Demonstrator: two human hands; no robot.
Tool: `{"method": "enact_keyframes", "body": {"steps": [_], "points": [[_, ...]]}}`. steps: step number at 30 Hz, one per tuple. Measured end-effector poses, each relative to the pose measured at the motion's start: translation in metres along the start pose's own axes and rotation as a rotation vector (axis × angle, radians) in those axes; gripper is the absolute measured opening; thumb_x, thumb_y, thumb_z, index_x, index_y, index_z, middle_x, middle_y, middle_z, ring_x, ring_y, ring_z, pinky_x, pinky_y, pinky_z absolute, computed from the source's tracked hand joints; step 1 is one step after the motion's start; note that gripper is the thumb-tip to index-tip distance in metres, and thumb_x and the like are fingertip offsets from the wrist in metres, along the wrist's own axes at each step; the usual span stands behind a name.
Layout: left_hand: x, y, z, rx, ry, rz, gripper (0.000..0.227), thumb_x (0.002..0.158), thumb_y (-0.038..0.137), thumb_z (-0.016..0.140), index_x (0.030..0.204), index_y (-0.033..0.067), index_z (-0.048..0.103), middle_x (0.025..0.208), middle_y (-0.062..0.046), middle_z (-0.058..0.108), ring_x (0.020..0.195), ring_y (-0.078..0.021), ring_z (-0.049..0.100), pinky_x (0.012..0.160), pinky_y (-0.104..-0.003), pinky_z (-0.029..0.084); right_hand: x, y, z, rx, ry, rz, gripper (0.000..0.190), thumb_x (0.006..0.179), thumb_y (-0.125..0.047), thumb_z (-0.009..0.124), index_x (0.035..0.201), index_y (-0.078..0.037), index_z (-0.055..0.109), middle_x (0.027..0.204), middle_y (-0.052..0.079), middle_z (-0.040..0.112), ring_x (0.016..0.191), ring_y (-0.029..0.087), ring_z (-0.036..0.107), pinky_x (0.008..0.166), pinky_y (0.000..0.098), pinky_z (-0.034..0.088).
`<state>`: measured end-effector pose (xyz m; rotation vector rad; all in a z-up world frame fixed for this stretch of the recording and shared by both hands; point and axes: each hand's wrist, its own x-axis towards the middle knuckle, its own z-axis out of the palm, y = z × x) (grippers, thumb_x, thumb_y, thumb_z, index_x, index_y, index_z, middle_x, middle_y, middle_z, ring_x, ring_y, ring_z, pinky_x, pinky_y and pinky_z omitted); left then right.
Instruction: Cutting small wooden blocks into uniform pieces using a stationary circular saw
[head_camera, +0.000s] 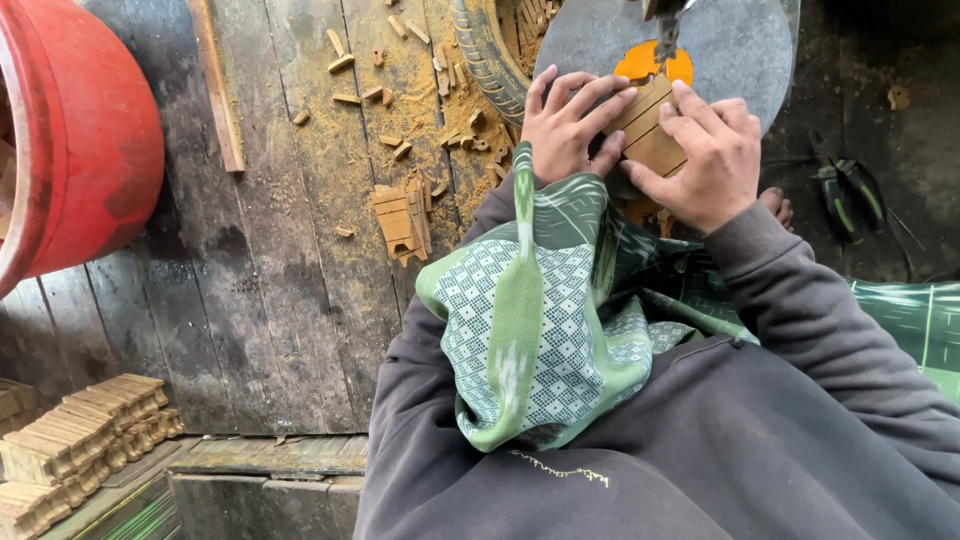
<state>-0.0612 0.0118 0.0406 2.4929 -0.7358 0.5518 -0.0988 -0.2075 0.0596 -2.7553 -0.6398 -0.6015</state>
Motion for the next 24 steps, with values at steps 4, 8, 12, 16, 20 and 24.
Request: {"method": "enact_keyframes", "body": {"steps": [4, 8, 12, 16, 20, 24], "points": [[-0.002, -0.005, 0.011, 0.033, 0.047, 0.013, 0.039, 0.092, 0.041, 0.06, 0.127, 0.027, 0.072, 0.132, 0.009, 0.068, 0.115, -0.0221, 0.062, 0.117, -0.05, 0.03, 0.001, 0.001, 0.001, 0.007, 0.004, -0.011, 0.058, 0.083, -0.059, 0.083, 0.113, -0.009, 0.082, 0.139, 0.008, 0.074, 0.1, 0.025, 0.056, 0.079, 0.037, 0.044], [0.0, -0.005, 0.006, 0.027, 0.016, 0.019, 0.04, 0.094, 0.041, 0.059, 0.129, 0.0272, 0.07, 0.133, 0.009, 0.066, 0.116, -0.0222, 0.061, 0.116, -0.05, 0.031, 0.003, 0.0, 0.001, -0.013, -0.008, -0.005, 0.059, 0.083, -0.06, 0.083, 0.114, -0.01, 0.081, 0.14, 0.007, 0.073, 0.101, 0.025, 0.056, 0.078, 0.0365, 0.043], [0.001, -0.002, 0.001, 0.018, 0.0, -0.007, 0.039, 0.094, 0.038, 0.059, 0.129, 0.0268, 0.071, 0.134, 0.009, 0.066, 0.117, -0.022, 0.06, 0.117, -0.05, 0.031, 0.004, 0.001, 0.002, -0.006, -0.011, -0.017, 0.059, 0.085, -0.061, 0.08, 0.114, -0.009, 0.081, 0.139, 0.008, 0.073, 0.102, 0.026, 0.056, 0.08, 0.0371, 0.042], [0.003, 0.002, -0.004, -0.007, -0.014, -0.035, 0.037, 0.094, 0.036, 0.06, 0.129, 0.0263, 0.071, 0.135, 0.009, 0.065, 0.117, -0.0223, 0.06, 0.118, -0.05, 0.033, 0.005, 0.002, 0.002, 0.005, -0.027, -0.001, 0.059, 0.086, -0.06, 0.078, 0.114, -0.009, 0.08, 0.14, 0.009, 0.073, 0.101, 0.025, 0.055, 0.079, 0.0375, 0.042], [0.004, 0.001, -0.004, -0.012, -0.03, -0.037, 0.039, 0.094, 0.037, 0.058, 0.129, 0.0259, 0.07, 0.135, 0.009, 0.065, 0.118, -0.022, 0.059, 0.117, -0.05, 0.032, 0.006, 0.002, 0.003, 0.002, -0.029, -0.008, 0.059, 0.087, -0.062, 0.077, 0.114, -0.009, 0.08, 0.139, 0.008, 0.073, 0.103, 0.025, 0.056, 0.079, 0.0375, 0.042], [0.003, -0.002, 0.004, 0.024, 0.004, -0.024, 0.038, 0.091, 0.038, 0.061, 0.127, 0.0275, 0.071, 0.133, 0.01, 0.066, 0.116, -0.0214, 0.06, 0.116, -0.049, 0.032, 0.008, 0.001, 0.002, -0.022, 0.004, -0.011, 0.056, 0.083, -0.061, 0.082, 0.111, -0.012, 0.081, 0.137, 0.005, 0.074, 0.102, 0.024, 0.058, 0.078, 0.0372, 0.045]]}}
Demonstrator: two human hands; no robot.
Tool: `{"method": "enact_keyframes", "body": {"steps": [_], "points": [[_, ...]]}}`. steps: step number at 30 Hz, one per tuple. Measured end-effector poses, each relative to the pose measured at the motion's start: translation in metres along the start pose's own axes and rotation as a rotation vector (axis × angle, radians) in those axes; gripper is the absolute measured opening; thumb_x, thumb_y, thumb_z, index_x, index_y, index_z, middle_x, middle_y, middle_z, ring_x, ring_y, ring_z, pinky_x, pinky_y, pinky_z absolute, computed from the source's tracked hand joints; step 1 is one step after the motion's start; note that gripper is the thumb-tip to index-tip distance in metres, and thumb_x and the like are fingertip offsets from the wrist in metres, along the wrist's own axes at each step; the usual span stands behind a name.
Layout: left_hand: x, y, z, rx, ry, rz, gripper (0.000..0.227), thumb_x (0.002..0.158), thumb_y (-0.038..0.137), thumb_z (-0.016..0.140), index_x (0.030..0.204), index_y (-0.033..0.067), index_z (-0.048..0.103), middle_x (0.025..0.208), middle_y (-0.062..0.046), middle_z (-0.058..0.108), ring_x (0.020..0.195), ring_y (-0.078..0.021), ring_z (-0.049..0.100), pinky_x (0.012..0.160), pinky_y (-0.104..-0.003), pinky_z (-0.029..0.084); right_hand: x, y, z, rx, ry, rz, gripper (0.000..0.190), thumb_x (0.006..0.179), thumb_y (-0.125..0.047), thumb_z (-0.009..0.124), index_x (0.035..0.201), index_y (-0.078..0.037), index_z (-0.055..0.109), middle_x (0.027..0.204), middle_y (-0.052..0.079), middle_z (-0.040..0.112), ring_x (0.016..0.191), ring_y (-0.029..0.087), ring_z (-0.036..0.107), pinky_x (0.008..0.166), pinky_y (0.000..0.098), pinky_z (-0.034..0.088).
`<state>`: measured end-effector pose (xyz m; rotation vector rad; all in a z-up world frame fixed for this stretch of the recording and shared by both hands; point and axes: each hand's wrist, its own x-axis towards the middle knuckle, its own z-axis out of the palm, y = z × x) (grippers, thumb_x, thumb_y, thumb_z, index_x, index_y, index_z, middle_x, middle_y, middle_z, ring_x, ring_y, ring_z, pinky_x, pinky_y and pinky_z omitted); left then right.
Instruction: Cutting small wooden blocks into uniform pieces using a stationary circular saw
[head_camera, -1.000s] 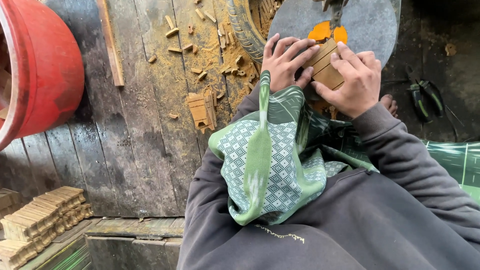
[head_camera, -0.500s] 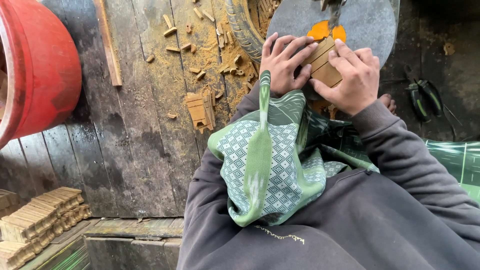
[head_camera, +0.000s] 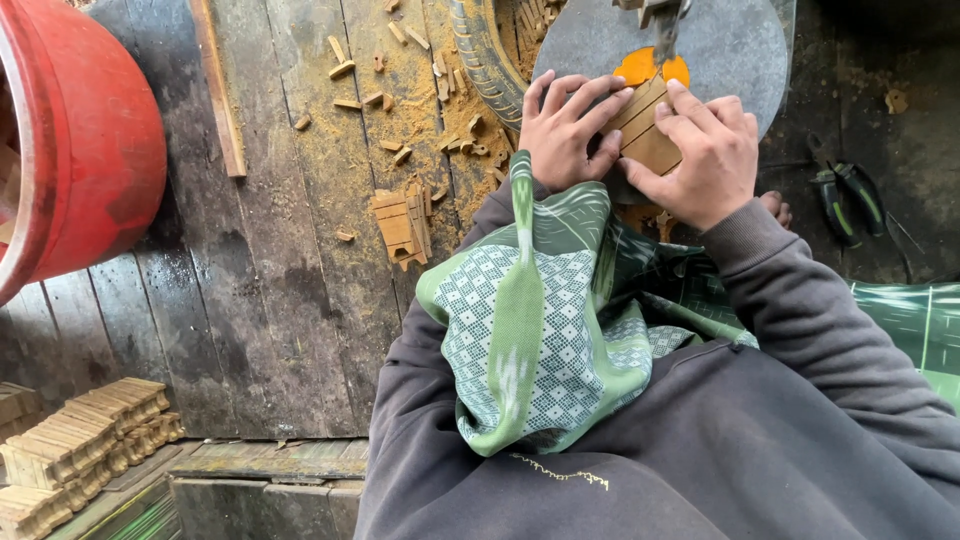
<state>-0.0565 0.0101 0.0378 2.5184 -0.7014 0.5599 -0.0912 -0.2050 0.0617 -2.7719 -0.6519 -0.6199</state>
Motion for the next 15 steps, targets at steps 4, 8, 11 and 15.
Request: {"method": "enact_keyframes", "body": {"steps": [4, 8, 11, 15], "points": [[0.001, 0.003, -0.007, -0.026, -0.039, -0.022, 0.039, 0.093, 0.038, 0.059, 0.128, 0.0271, 0.07, 0.134, 0.01, 0.065, 0.118, -0.0212, 0.059, 0.117, -0.05, 0.032, 0.0, 0.001, 0.0, 0.007, -0.007, 0.0, 0.057, 0.084, -0.062, 0.079, 0.111, -0.012, 0.081, 0.136, 0.005, 0.075, 0.101, 0.024, 0.057, 0.076, 0.0371, 0.044], [0.001, 0.002, 0.0, 0.004, 0.003, -0.016, 0.038, 0.091, 0.039, 0.062, 0.126, 0.0284, 0.072, 0.133, 0.01, 0.066, 0.115, -0.021, 0.061, 0.116, -0.049, 0.033, 0.0, 0.002, 0.0, 0.008, -0.018, 0.013, 0.058, 0.084, -0.062, 0.08, 0.111, -0.012, 0.08, 0.138, 0.005, 0.074, 0.101, 0.024, 0.056, 0.076, 0.0373, 0.043], [0.0, 0.0, 0.003, 0.013, -0.005, -0.008, 0.038, 0.092, 0.041, 0.061, 0.127, 0.0294, 0.071, 0.133, 0.011, 0.066, 0.115, -0.0208, 0.061, 0.116, -0.048, 0.032, 0.0, 0.003, 0.0, 0.017, -0.029, 0.016, 0.057, 0.082, -0.06, 0.082, 0.113, -0.012, 0.081, 0.139, 0.004, 0.073, 0.104, 0.025, 0.057, 0.077, 0.0374, 0.044], [0.0, 0.001, -0.002, -0.008, -0.029, -0.011, 0.04, 0.092, 0.043, 0.062, 0.127, 0.0279, 0.072, 0.134, 0.01, 0.065, 0.117, -0.0207, 0.06, 0.117, -0.049, 0.03, 0.0, 0.006, 0.0, 0.023, -0.041, 0.015, 0.057, 0.08, -0.059, 0.082, 0.114, -0.012, 0.081, 0.139, 0.004, 0.074, 0.103, 0.024, 0.056, 0.078, 0.0373, 0.043]]}}
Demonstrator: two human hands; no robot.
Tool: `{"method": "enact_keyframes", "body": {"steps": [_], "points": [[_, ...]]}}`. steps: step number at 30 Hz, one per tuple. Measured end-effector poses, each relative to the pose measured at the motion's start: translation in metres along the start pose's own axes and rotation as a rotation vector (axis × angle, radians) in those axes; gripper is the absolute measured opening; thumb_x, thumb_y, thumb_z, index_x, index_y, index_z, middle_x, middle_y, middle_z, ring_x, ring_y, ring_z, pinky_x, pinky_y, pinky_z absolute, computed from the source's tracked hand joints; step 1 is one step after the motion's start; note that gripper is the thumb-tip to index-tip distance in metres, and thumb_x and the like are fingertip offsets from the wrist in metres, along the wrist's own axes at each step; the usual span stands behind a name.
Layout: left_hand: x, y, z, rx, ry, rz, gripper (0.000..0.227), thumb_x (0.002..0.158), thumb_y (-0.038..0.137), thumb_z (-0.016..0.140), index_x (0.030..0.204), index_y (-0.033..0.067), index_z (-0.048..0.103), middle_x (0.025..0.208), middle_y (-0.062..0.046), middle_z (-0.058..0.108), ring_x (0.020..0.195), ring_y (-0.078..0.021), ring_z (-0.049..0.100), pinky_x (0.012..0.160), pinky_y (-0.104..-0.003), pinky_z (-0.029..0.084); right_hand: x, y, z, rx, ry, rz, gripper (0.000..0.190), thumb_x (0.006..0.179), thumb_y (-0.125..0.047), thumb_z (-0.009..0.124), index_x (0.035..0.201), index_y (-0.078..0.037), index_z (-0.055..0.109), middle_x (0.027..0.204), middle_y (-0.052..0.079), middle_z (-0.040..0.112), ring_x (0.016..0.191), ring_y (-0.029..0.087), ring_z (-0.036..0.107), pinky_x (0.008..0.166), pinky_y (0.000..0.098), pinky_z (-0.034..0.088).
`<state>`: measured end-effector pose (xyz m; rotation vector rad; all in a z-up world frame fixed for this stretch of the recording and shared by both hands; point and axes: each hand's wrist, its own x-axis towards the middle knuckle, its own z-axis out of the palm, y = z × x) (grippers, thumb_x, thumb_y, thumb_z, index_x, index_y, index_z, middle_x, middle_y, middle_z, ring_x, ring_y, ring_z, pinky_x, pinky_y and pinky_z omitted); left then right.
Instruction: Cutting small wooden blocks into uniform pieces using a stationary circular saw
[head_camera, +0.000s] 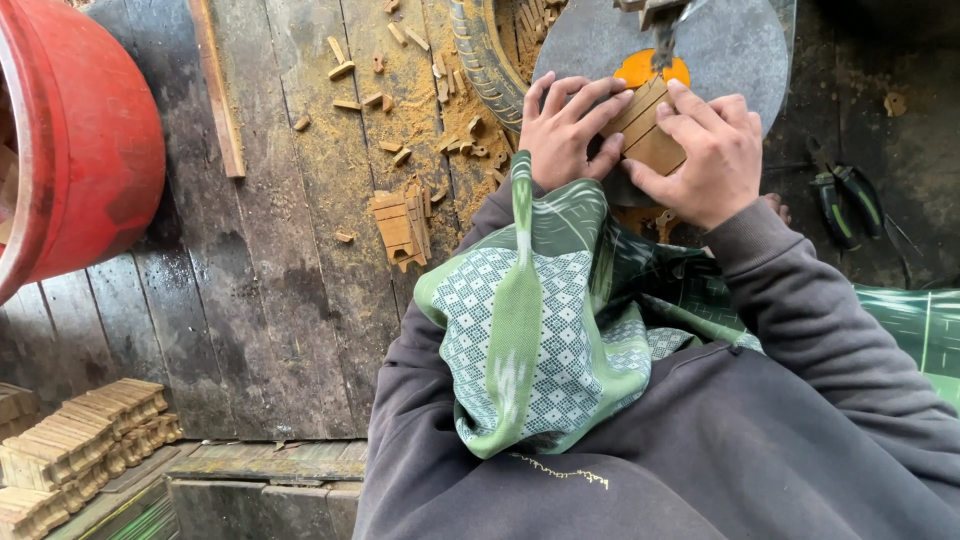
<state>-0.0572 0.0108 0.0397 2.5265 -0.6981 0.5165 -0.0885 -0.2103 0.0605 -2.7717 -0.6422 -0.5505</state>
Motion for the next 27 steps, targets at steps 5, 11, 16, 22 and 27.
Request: {"method": "enact_keyframes", "body": {"steps": [5, 11, 16, 22, 27], "points": [[0.003, -0.006, -0.005, -0.041, -0.057, 0.042, 0.042, 0.09, 0.043, 0.068, 0.128, 0.0268, 0.072, 0.136, 0.009, 0.064, 0.118, -0.0231, 0.057, 0.116, -0.052, 0.031, 0.005, 0.014, -0.006, 0.021, -0.065, -0.009, 0.054, 0.08, -0.058, 0.079, 0.115, -0.016, 0.082, 0.143, -0.001, 0.074, 0.101, 0.02, 0.052, 0.083, 0.0361, 0.036], [0.013, -0.026, 0.009, -0.106, -0.173, 0.107, 0.043, 0.092, 0.056, 0.068, 0.125, 0.0296, 0.073, 0.131, 0.012, 0.066, 0.122, -0.0209, 0.056, 0.114, -0.053, 0.026, 0.009, 0.038, -0.002, 0.074, -0.138, -0.039, 0.057, 0.075, -0.059, 0.077, 0.117, -0.021, 0.083, 0.142, -0.003, 0.075, 0.108, 0.021, 0.051, 0.088, 0.039, 0.032], [0.027, -0.026, 0.005, 0.056, -0.366, 0.039, 0.096, 0.078, 0.096, 0.076, 0.152, 0.0421, 0.048, 0.159, 0.007, 0.04, 0.147, -0.0224, 0.036, 0.119, -0.051, 0.024, 0.013, 0.055, -0.006, 0.085, -0.179, -0.087, 0.053, 0.078, -0.053, 0.071, 0.125, -0.029, 0.081, 0.148, -0.009, 0.072, 0.121, 0.023, 0.051, 0.093, 0.0427, 0.029], [0.029, -0.012, 0.007, 0.06, -0.355, -0.069, 0.094, 0.072, 0.097, 0.074, 0.146, 0.0413, 0.056, 0.156, 0.009, 0.044, 0.15, -0.0215, 0.031, 0.123, -0.058, 0.017, 0.019, 0.06, -0.017, 0.093, -0.244, -0.102, 0.063, 0.085, -0.064, 0.069, 0.136, -0.027, 0.078, 0.159, 0.0, 0.064, 0.135, 0.025, 0.046, 0.093, 0.045, 0.022], [0.032, -0.004, 0.007, 0.085, -0.363, -0.101, 0.094, 0.072, 0.097, 0.072, 0.143, 0.0367, 0.059, 0.156, 0.008, 0.043, 0.149, -0.022, 0.031, 0.123, -0.06, 0.015, 0.019, 0.062, -0.013, 0.084, -0.238, -0.099, 0.063, 0.092, -0.066, 0.068, 0.14, -0.027, 0.077, 0.162, 0.002, 0.062, 0.138, 0.024, 0.043, 0.095, 0.0455, 0.02]]}}
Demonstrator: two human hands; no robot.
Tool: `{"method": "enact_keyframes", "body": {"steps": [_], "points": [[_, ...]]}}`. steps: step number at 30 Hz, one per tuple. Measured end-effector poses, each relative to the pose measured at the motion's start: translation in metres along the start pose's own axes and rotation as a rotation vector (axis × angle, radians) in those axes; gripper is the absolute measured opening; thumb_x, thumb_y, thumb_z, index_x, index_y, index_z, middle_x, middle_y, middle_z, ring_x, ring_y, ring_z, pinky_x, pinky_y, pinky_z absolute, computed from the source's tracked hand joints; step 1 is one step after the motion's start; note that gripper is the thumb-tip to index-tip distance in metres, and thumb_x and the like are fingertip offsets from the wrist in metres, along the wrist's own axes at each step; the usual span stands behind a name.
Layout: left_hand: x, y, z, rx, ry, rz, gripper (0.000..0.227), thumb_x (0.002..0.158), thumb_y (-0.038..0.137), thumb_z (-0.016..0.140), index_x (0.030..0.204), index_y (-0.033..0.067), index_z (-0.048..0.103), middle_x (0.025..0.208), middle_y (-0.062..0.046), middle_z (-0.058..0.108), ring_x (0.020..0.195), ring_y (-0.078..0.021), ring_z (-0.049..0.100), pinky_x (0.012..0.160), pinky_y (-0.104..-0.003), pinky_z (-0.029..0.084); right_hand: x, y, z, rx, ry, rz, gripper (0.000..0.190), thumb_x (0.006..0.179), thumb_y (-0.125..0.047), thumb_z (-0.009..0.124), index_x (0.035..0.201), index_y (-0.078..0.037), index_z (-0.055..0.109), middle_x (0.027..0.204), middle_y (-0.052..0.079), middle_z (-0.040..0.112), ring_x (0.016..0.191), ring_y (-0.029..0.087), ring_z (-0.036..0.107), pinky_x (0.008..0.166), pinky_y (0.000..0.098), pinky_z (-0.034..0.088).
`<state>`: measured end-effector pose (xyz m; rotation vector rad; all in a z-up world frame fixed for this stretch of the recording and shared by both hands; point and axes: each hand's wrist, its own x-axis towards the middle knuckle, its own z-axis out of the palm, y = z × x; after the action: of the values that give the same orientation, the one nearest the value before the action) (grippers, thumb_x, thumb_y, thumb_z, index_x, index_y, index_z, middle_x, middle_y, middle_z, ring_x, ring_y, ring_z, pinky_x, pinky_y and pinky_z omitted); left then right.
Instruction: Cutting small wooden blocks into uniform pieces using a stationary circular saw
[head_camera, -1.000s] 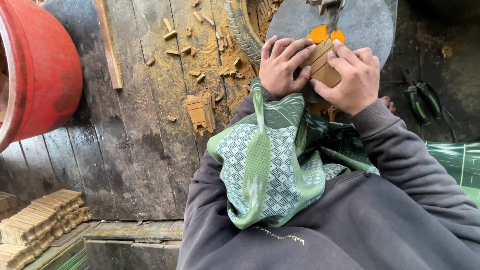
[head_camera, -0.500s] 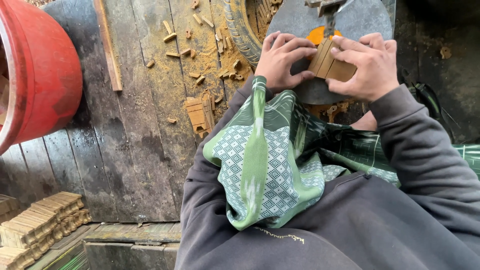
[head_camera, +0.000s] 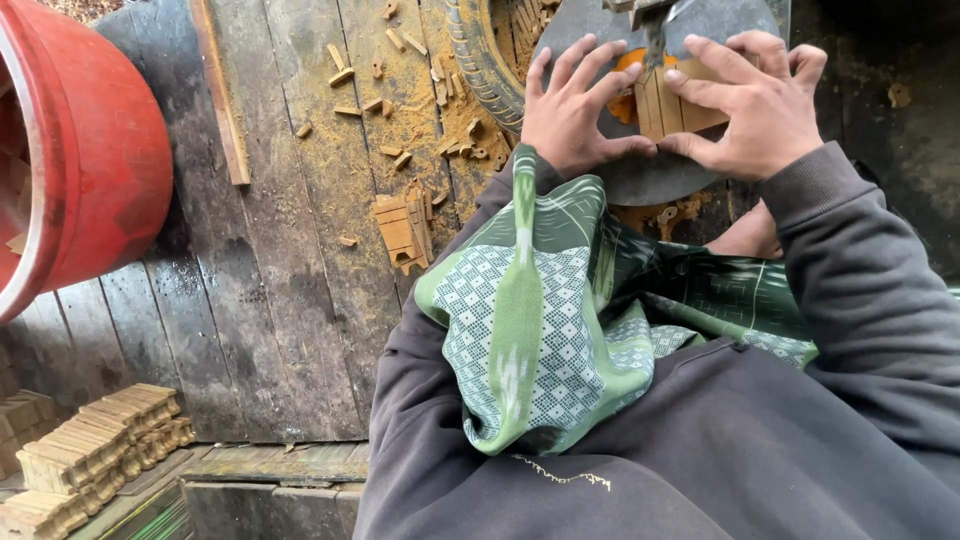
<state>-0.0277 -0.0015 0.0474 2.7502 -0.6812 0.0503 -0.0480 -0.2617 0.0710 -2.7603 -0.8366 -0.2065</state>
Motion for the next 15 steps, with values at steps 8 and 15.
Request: {"method": "enact_keyframes", "body": {"steps": [8, 15], "points": [[0.0011, -0.0025, 0.008, 0.056, 0.013, 0.011, 0.093, 0.077, 0.096, 0.072, 0.148, 0.0378, 0.056, 0.159, 0.01, 0.04, 0.151, -0.0203, 0.03, 0.123, -0.061, 0.016, 0.0031, -0.001, -0.0032, 0.007, -0.007, 0.019, 0.061, 0.092, -0.064, 0.069, 0.14, -0.028, 0.076, 0.162, 0.002, 0.061, 0.139, 0.023, 0.042, 0.093, 0.0463, 0.02], [0.0017, -0.0029, 0.0037, 0.027, -0.004, -0.015, 0.094, 0.076, 0.097, 0.071, 0.148, 0.0392, 0.055, 0.16, 0.01, 0.038, 0.153, -0.0207, 0.026, 0.125, -0.06, 0.016, 0.0046, 0.0009, 0.0006, -0.006, 0.022, 0.008, 0.06, 0.092, -0.065, 0.071, 0.139, -0.028, 0.078, 0.161, 0.003, 0.063, 0.139, 0.023, 0.043, 0.092, 0.047, 0.02]]}}
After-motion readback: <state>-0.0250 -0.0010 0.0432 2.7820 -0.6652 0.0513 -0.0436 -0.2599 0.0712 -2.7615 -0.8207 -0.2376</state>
